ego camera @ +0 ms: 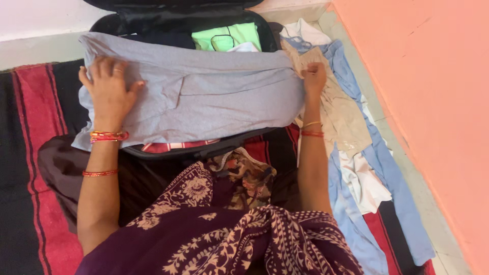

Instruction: The person folds several shirts by hand and places them into an open suitcase. They handle a pink shirt, a black shirt, and a gray shirt, folding each one and arranging them inside the suitcase.

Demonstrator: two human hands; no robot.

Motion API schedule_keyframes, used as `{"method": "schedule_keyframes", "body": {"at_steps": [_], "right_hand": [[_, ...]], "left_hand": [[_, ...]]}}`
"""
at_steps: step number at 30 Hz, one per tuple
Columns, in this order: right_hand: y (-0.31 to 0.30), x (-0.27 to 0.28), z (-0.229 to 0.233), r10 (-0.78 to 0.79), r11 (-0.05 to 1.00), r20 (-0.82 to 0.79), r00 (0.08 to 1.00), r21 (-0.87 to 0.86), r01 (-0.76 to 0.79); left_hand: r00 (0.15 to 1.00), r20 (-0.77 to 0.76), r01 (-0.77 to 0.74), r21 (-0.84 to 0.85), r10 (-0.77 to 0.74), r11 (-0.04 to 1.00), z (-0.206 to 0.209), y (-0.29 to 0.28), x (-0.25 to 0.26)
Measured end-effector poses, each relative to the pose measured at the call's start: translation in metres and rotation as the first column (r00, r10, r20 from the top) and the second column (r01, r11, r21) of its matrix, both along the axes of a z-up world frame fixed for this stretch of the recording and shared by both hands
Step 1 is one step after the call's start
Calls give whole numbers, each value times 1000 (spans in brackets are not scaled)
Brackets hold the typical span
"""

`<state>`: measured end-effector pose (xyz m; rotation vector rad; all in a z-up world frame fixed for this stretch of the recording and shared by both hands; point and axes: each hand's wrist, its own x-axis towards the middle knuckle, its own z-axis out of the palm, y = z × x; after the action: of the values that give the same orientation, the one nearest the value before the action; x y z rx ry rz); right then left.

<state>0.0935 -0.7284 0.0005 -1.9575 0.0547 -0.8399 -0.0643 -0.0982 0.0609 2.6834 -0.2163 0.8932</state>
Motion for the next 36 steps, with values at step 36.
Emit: {"method": "schedule_keyframes", "body": {"at_steps": [36], "right_hand": [[79, -55, 37, -55, 964, 186, 981, -248, 101]], "left_hand": [[976, 212, 98, -628, 49, 772, 5, 10, -5]]}}
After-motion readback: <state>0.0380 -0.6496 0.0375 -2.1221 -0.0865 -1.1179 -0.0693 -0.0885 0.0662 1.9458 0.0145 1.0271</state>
